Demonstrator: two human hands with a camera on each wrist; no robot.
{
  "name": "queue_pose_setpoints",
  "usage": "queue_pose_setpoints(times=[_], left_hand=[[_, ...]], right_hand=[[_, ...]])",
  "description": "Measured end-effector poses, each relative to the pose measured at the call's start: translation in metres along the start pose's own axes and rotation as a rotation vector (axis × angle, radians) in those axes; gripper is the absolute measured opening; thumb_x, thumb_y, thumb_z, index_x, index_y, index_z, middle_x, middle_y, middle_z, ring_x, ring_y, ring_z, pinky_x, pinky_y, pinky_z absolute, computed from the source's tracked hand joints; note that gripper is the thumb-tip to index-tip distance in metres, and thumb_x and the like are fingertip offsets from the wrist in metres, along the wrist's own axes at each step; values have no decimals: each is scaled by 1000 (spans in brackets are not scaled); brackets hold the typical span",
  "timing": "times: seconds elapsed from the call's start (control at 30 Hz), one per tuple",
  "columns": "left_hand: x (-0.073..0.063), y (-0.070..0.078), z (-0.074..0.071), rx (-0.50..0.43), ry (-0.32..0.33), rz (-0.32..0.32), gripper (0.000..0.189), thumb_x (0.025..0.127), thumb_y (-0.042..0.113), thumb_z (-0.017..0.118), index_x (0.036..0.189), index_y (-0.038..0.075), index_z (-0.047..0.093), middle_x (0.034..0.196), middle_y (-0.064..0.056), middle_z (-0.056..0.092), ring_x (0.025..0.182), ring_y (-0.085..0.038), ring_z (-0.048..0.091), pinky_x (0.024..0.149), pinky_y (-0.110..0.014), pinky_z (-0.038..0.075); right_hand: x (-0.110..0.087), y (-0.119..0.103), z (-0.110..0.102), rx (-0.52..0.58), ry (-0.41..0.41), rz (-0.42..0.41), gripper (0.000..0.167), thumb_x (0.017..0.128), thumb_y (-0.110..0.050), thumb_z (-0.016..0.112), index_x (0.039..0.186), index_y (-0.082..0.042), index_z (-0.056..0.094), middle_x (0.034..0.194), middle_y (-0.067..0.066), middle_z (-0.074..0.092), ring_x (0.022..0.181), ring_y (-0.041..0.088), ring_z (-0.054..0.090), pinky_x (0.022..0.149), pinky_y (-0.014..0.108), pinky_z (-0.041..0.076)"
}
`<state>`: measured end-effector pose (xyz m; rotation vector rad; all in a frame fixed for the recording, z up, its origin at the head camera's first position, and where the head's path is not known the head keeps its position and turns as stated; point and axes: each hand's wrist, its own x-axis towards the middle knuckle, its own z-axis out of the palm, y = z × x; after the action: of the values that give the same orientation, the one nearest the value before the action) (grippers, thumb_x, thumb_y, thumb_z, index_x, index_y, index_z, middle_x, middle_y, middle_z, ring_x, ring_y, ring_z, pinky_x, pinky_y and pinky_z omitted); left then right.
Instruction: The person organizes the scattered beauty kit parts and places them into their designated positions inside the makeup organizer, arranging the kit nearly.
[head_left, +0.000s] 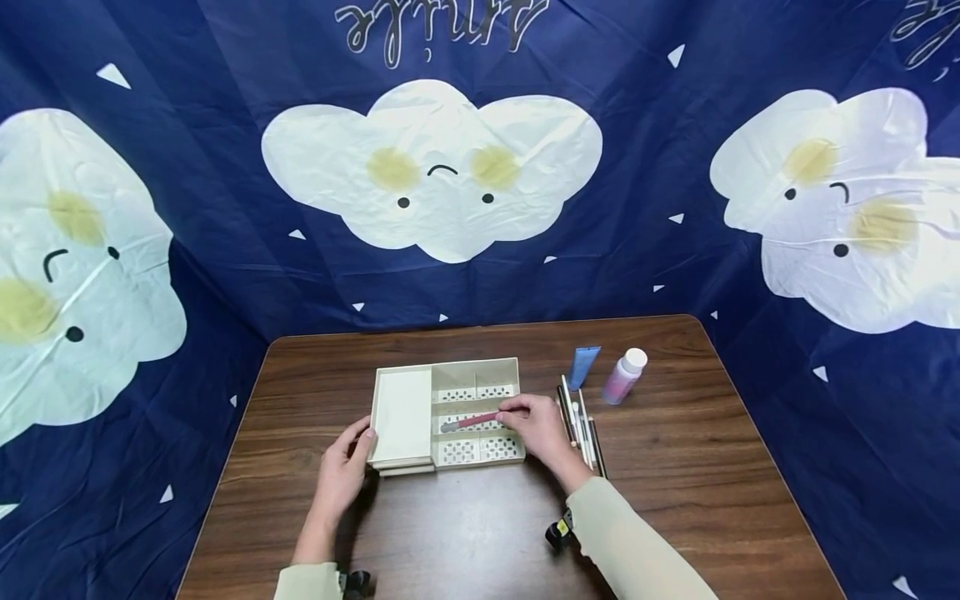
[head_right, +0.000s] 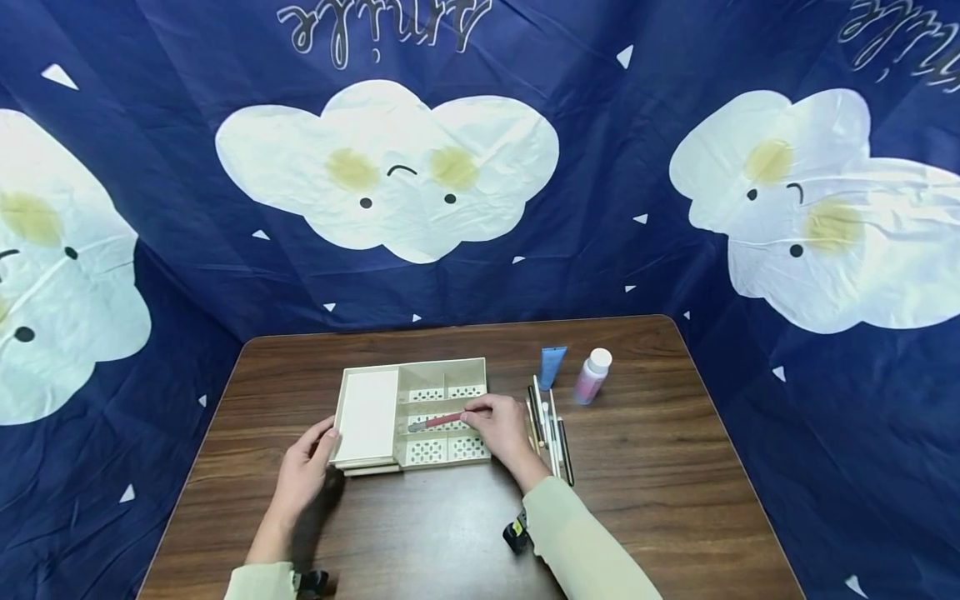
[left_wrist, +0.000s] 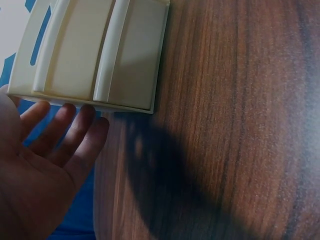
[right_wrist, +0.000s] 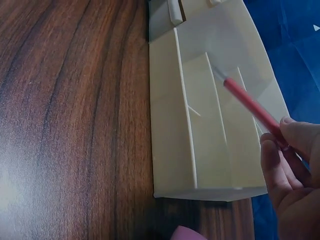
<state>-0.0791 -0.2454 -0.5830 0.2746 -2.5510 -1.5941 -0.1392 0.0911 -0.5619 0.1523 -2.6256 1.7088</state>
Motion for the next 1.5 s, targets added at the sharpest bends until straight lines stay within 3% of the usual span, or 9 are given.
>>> queue_pose_setpoints(times=[0.37,0.73,0.9,1.0,1.2,1.4,1.5], left_hand=[[2,-2,1,6,2,-10,36,105,29,59,135,11,67,108,-17,74,82,-2,62,72,-18,50],[1,-2,2,-19,1,6,34,105,27,60,135,11,67,108,-15,74,81,-3,62,70,-20,51],[1,-2,2,-18,5,5,34,105,29,60,134,12,68,108,-15,74,82,-3,62,72,-19,50],[1,-4,2,-6,9,4,34,105,29,59,134,13,68,110,-15,74,84,-2,61,73,-17,49],[2,-6,2,8,14,14,35,106,28,58,135,11,67,111,-16,74,84,0,61,74,-15,48],[2,-7,3,11,17,14,35,106,29,58,135,11,67,112,-16,74,86,0,62,76,-14,47],[3,-7,3,18,18,17,35,106,29,58,135,12,67,113,-15,74,88,1,61,78,-13,46]], right_hand=[[1,1,6,-48,4,35,15,84,-13,84,95,-4,80,82,4,77,69,5,66,63,22,55],[2,3,5,-165,48,25,12,82,-16,84,93,-12,82,90,1,79,83,14,71,77,35,56],[3,4,2,-201,56,-11,13,83,-13,84,95,-8,82,83,4,78,69,9,69,69,35,57],[4,3,-1,-184,54,-18,13,84,-11,83,96,-7,81,77,4,77,64,9,69,63,31,55],[2,5,-5,-56,0,15,11,86,-6,80,97,-6,80,75,7,76,65,21,74,57,26,55],[0,7,-8,-84,-3,27,11,84,-9,84,93,-15,82,81,1,77,64,6,67,60,23,54],[-1,6,-11,-85,0,20,11,84,-11,84,94,-14,82,82,1,78,65,5,66,61,24,54]])
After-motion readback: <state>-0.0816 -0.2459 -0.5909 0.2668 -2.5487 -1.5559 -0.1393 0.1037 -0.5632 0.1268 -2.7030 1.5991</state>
